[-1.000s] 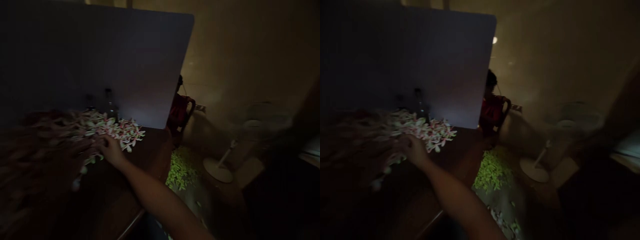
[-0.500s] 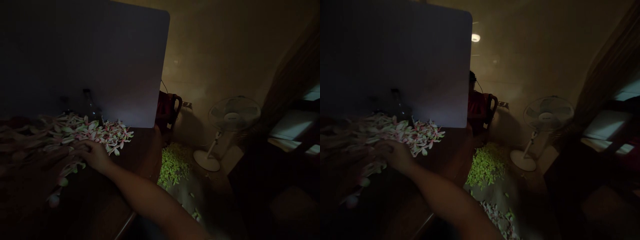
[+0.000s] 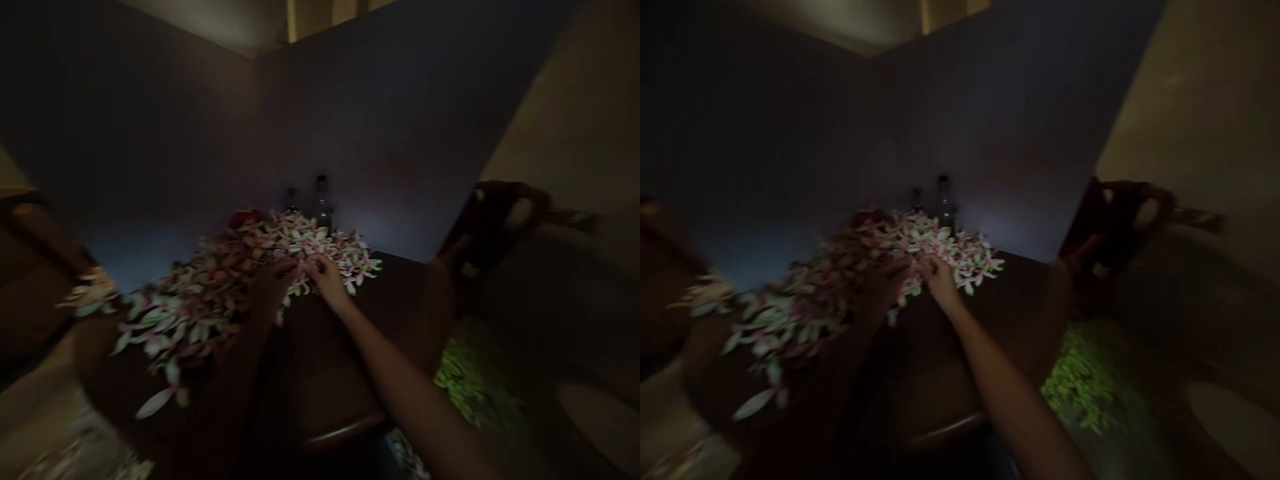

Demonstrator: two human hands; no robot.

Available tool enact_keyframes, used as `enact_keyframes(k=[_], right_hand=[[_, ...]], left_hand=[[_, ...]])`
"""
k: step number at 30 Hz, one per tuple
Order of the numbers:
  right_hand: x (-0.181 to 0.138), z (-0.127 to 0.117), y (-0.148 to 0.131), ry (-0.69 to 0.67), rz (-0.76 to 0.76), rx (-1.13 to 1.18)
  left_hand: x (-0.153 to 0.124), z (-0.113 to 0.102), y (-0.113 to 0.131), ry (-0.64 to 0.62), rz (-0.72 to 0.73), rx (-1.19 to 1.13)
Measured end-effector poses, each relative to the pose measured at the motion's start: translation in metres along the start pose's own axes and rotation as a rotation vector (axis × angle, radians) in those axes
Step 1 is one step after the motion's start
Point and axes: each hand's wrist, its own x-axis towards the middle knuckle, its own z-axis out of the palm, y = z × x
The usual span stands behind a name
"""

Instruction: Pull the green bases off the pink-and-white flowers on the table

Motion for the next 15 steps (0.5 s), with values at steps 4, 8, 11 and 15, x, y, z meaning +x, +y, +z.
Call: enact_keyframes(k=[4,8,11,15], right_hand=[[-0.0004,0.0009,0.0040,-0.045,0.058,0.038],[-0.0035,0.0021,0.0007,-0.049,0.087,0.032],[-0.0036,0.0027,-0.0009,-0.053,0.086,0.013],[-0.0044,0.0033,-0.0037,-0.049,0.100,0.008]], left_hand=[[0.0051,-0.0059,-0.0103,-0.012,-0.024,-0.092],[0.0040,-0.0044,-0.0045,0.002,-0.049,-0.155],[0.0030,-0.0057,-0.0014,0.009,-0.059,-0.183],[0.0036,-0.0066,-0.0010,0.000,-0.089,-0.191]])
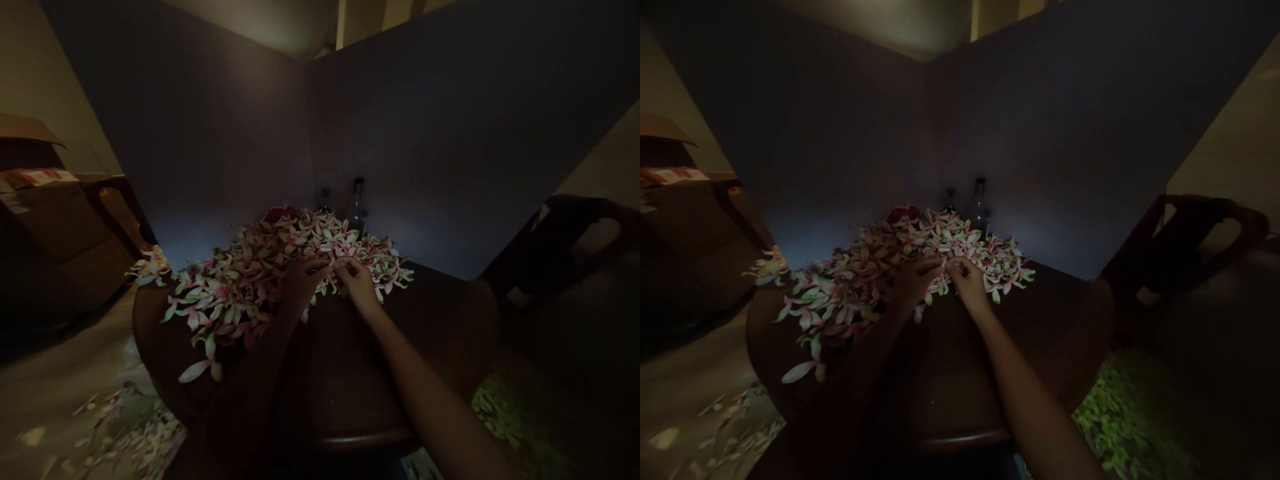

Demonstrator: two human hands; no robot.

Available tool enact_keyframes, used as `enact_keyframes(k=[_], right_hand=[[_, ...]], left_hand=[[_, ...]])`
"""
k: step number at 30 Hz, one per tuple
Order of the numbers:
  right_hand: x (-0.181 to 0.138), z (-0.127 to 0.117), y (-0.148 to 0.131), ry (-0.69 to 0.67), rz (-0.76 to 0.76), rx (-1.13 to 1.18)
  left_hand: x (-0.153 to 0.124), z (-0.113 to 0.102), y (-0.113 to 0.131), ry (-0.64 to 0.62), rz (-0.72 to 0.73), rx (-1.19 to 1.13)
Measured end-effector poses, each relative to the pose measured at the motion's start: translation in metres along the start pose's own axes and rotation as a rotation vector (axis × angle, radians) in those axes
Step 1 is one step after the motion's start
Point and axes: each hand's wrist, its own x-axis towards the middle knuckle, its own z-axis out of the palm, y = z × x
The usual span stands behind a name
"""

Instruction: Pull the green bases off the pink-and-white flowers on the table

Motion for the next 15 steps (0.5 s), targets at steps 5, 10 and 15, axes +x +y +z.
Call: enact_keyframes(k=[5,10,15], right_hand=[[-0.001,-0.001,-0.001,-0.008,-0.046,-0.066],[0.000,-0.007,-0.001,-0.020,-0.185,-0.306],[-0.002,-0.008,-0.005,-0.006,-0.184,-0.375]], left_hand=[[0.000,0.001,-0.002,0.000,0.023,0.028],[0.001,0.001,-0.009,-0.007,0.111,0.137],[0.001,0.005,-0.016,-0.012,0.175,0.182]])
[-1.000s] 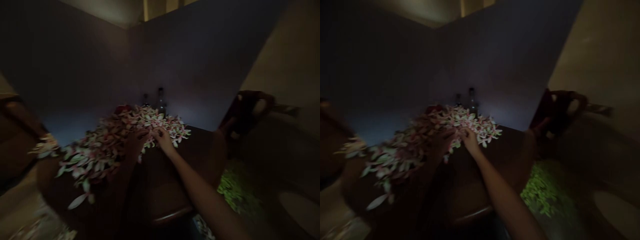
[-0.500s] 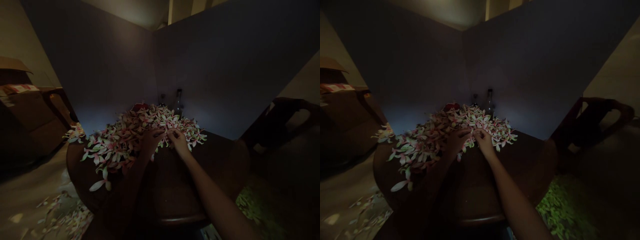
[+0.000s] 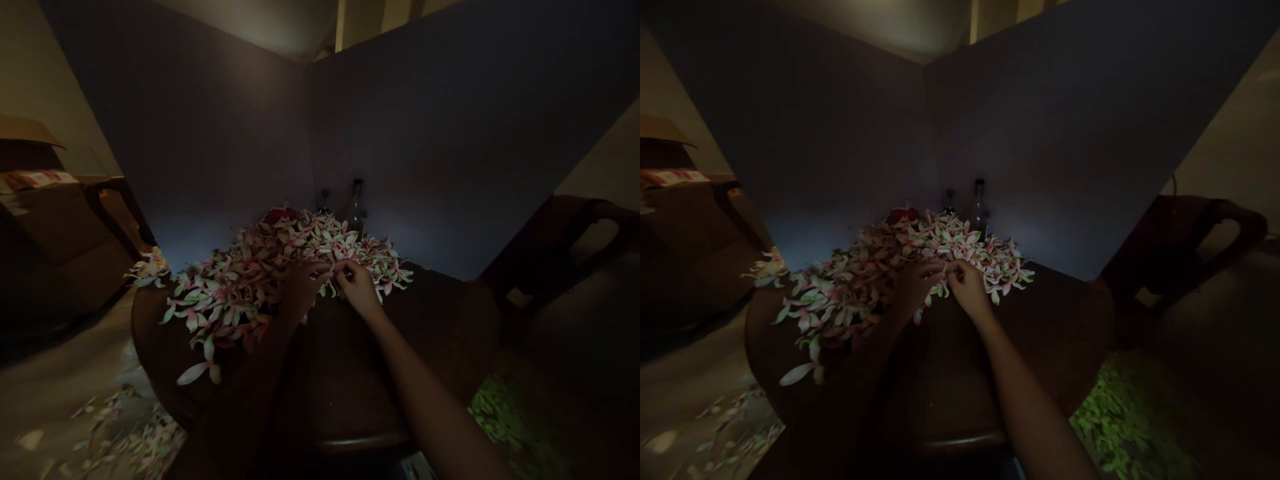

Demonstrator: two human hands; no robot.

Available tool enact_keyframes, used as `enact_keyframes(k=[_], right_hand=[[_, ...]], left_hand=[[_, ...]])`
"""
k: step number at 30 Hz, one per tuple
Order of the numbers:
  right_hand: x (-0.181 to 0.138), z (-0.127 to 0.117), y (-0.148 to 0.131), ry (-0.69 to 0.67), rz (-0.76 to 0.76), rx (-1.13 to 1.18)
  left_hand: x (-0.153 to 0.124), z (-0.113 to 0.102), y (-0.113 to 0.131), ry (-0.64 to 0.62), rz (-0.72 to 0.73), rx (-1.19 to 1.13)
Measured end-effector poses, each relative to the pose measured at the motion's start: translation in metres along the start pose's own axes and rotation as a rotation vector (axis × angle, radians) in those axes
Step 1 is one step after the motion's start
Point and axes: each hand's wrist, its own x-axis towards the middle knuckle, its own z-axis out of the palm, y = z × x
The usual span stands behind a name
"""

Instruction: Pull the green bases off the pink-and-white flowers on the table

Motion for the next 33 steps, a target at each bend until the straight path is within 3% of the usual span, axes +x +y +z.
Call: enact_keyframes(k=[7,12,19,27,33], right_hand=[[0.000,-0.002,-0.003,-0.008,-0.026,0.040],[-0.002,-0.001,-0.005,-0.042,-0.131,-0.015],[-0.003,-0.001,-0.006,-0.025,-0.126,-0.001],[-0.005,0.003,-0.007,-0.022,-0.174,-0.018],[-0.006,0.003,-0.012,-0.070,-0.117,-0.119]], left_hand=[[0.001,-0.003,0.008,-0.056,-0.105,-0.029],[0.002,-0.008,0.015,-0.059,-0.078,0.062],[0.003,-0.010,0.014,-0.100,-0.056,-0.073],[0.000,-0.003,0.011,0.083,-0.010,0.100],[0.000,-0.003,0.006,0.079,0.004,0.159]])
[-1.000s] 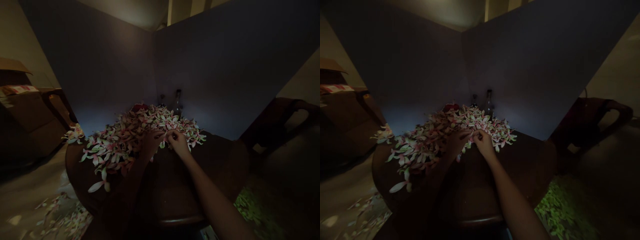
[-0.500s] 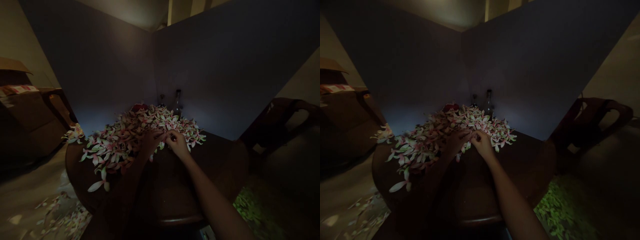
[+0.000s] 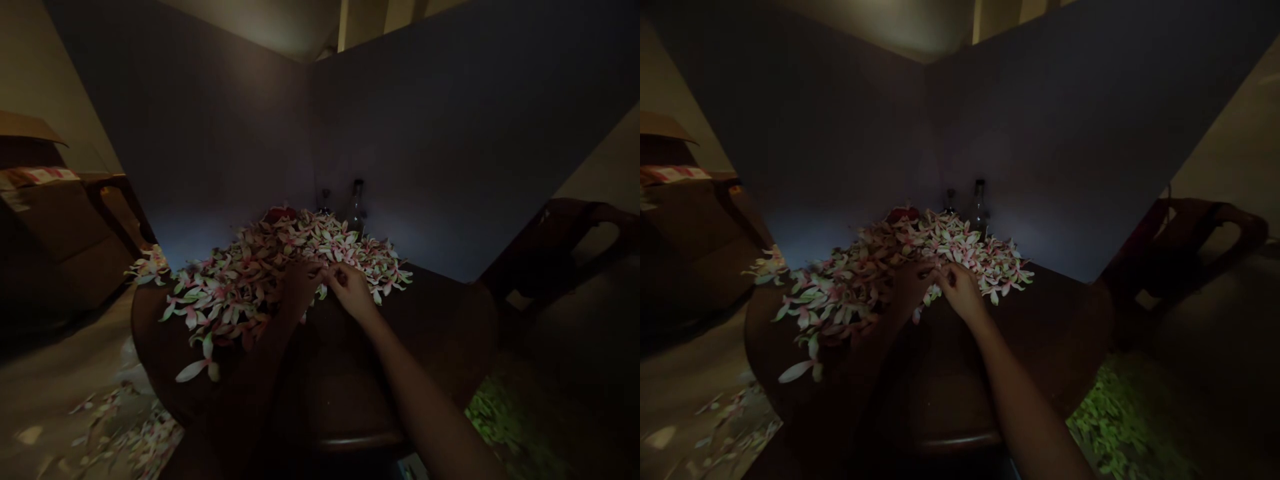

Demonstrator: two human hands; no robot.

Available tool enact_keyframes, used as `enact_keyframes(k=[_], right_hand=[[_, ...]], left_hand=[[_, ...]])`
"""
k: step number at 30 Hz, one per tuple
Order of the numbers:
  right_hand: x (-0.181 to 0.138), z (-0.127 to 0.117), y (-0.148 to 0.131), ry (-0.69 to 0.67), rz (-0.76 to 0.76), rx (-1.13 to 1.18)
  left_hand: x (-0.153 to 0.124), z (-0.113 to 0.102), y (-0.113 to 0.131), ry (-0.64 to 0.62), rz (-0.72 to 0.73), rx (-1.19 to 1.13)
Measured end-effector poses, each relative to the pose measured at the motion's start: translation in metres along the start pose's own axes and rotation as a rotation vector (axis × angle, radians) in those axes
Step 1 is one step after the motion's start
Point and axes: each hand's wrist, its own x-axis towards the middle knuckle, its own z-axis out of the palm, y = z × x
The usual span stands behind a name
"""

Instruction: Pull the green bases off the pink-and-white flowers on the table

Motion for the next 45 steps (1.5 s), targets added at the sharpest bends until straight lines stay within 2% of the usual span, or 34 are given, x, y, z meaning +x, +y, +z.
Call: enact_keyframes(k=[5,15,23,28,33,39,45], right_hand=[[0.001,-0.002,-0.002,-0.007,-0.026,-0.047],[-0.003,0.001,-0.004,0.077,-0.168,-0.117],[-0.004,0.001,-0.005,0.119,-0.252,-0.135],[-0.006,0.003,-0.011,0.135,-0.293,-0.066],[-0.009,0.004,-0.020,0.115,-0.289,-0.039],[-0.010,0.004,-0.024,0.115,-0.265,-0.047],[-0.011,0.005,-0.025,0.131,-0.286,-0.037]], left_hand=[[0.000,0.001,-0.001,0.036,0.033,0.046],[-0.003,0.003,0.003,0.080,-0.184,-0.108],[-0.004,0.004,0.005,0.108,-0.223,-0.232],[-0.002,-0.002,0.002,0.153,-0.231,-0.202],[0.000,-0.009,-0.003,0.218,-0.334,-0.231],[0.001,-0.007,-0.004,0.227,-0.404,-0.282],[0.001,-0.011,-0.001,0.266,-0.388,-0.264]])
